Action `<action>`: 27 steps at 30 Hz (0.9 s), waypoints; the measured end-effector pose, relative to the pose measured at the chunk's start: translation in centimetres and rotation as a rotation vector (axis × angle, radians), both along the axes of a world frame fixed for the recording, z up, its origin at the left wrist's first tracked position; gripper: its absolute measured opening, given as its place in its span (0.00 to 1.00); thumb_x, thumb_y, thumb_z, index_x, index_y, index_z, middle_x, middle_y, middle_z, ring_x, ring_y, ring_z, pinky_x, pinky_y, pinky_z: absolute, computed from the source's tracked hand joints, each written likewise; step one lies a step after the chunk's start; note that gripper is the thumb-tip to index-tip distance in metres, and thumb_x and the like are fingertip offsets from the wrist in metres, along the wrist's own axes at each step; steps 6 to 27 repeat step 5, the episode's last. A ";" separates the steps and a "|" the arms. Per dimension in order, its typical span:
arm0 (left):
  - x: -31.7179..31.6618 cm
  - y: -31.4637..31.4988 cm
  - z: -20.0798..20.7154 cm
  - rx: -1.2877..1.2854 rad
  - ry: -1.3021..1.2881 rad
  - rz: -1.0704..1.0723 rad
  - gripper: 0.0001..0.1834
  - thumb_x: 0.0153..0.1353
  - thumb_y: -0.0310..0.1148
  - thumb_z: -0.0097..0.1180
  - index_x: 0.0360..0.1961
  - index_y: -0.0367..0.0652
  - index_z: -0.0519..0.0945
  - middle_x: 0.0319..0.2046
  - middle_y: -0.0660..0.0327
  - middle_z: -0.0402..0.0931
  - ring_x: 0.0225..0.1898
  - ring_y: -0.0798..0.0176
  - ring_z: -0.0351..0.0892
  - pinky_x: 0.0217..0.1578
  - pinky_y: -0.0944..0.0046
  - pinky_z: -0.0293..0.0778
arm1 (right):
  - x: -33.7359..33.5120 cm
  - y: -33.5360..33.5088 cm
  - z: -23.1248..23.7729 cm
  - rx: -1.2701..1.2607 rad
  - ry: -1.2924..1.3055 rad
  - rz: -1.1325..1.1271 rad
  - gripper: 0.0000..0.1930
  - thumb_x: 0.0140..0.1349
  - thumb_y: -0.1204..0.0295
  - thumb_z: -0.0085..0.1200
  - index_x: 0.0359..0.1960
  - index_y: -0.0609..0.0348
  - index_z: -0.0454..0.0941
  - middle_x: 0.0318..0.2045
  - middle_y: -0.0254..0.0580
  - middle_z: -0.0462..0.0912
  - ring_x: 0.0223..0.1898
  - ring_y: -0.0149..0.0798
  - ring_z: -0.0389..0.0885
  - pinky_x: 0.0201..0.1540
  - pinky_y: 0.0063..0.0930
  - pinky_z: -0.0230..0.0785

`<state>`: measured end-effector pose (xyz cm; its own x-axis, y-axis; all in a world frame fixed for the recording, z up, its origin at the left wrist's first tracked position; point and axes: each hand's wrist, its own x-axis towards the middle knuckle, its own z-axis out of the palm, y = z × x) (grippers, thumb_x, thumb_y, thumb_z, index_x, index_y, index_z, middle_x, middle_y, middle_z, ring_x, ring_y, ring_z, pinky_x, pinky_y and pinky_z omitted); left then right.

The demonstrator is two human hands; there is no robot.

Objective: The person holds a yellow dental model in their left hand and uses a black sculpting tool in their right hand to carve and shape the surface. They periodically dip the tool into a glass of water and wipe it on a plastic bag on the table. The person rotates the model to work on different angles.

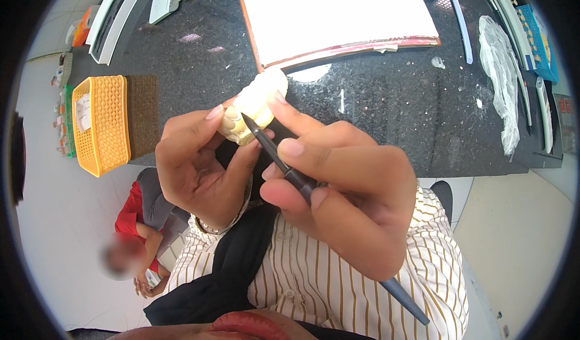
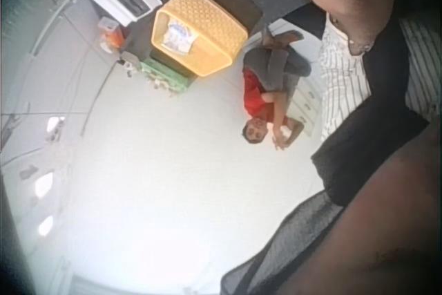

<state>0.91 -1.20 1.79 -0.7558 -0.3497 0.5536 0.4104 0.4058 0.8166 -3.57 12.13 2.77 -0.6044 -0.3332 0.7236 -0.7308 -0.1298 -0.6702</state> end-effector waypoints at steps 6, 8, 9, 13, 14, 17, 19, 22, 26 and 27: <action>0.2 0.1 0.0 0.033 -0.030 0.005 0.21 0.37 0.18 0.66 0.37 0.34 0.76 0.34 0.47 0.75 0.37 0.55 0.79 0.34 0.67 0.77 | 0.0 -0.1 -0.1 -0.030 0.013 0.012 0.10 0.59 0.77 0.45 0.36 0.58 0.55 0.35 0.52 0.65 0.22 0.33 0.75 0.43 0.55 0.72; 0.2 0.1 0.0 0.033 -0.030 0.005 0.21 0.37 0.18 0.66 0.37 0.34 0.76 0.34 0.47 0.75 0.37 0.55 0.79 0.34 0.67 0.77 | 0.0 -0.1 -0.1 -0.030 0.013 0.012 0.10 0.59 0.77 0.45 0.36 0.58 0.55 0.35 0.52 0.65 0.22 0.33 0.75 0.43 0.55 0.72; 0.2 0.1 0.0 0.033 -0.030 0.005 0.21 0.37 0.18 0.66 0.37 0.34 0.76 0.34 0.47 0.75 0.37 0.55 0.79 0.34 0.67 0.77 | 0.0 -0.1 -0.1 -0.030 0.013 0.012 0.10 0.59 0.77 0.45 0.36 0.58 0.55 0.35 0.52 0.65 0.22 0.33 0.75 0.43 0.55 0.72; 0.2 0.1 0.0 0.033 -0.030 0.005 0.21 0.37 0.18 0.66 0.37 0.34 0.76 0.34 0.47 0.75 0.37 0.55 0.79 0.34 0.67 0.77 | 0.0 -0.1 -0.1 -0.030 0.013 0.012 0.10 0.59 0.77 0.45 0.36 0.58 0.55 0.35 0.52 0.65 0.22 0.33 0.75 0.43 0.55 0.72; 0.2 0.1 0.0 0.033 -0.030 0.005 0.21 0.37 0.18 0.66 0.37 0.34 0.76 0.34 0.47 0.75 0.37 0.55 0.79 0.34 0.67 0.77 | 0.0 -0.1 -0.1 -0.030 0.013 0.012 0.10 0.59 0.77 0.45 0.36 0.58 0.55 0.35 0.52 0.65 0.22 0.33 0.75 0.43 0.55 0.72; 0.2 0.1 0.0 0.033 -0.030 0.005 0.21 0.37 0.18 0.66 0.37 0.34 0.76 0.34 0.47 0.75 0.37 0.55 0.79 0.34 0.67 0.77 | 0.0 -0.1 -0.1 -0.030 0.013 0.012 0.10 0.59 0.77 0.45 0.36 0.58 0.55 0.35 0.52 0.65 0.22 0.33 0.75 0.43 0.55 0.72; 0.2 0.1 0.0 0.033 -0.030 0.005 0.21 0.37 0.18 0.66 0.37 0.34 0.76 0.34 0.47 0.75 0.37 0.55 0.79 0.34 0.67 0.77 | 0.0 -0.1 -0.1 -0.030 0.013 0.012 0.10 0.59 0.77 0.45 0.36 0.58 0.55 0.35 0.52 0.65 0.22 0.33 0.75 0.43 0.55 0.72; 0.2 0.1 0.0 0.033 -0.030 0.005 0.21 0.37 0.18 0.66 0.37 0.34 0.76 0.34 0.47 0.75 0.37 0.55 0.79 0.34 0.67 0.77 | 0.0 -0.1 -0.1 -0.030 0.013 0.012 0.10 0.59 0.77 0.45 0.36 0.58 0.55 0.35 0.52 0.65 0.22 0.33 0.75 0.43 0.55 0.72; 0.2 0.1 0.0 0.033 -0.030 0.005 0.21 0.37 0.18 0.66 0.37 0.34 0.76 0.34 0.47 0.75 0.37 0.55 0.79 0.34 0.67 0.77 | 0.0 -0.1 -0.1 -0.030 0.013 0.012 0.10 0.59 0.77 0.45 0.36 0.58 0.55 0.35 0.52 0.65 0.22 0.33 0.75 0.43 0.55 0.72; 0.2 0.1 0.0 0.033 -0.030 0.005 0.21 0.37 0.18 0.66 0.37 0.34 0.76 0.34 0.47 0.75 0.37 0.55 0.79 0.34 0.67 0.77 | 0.0 -0.1 -0.1 -0.030 0.013 0.012 0.10 0.59 0.77 0.45 0.36 0.58 0.55 0.35 0.52 0.65 0.22 0.33 0.75 0.43 0.55 0.72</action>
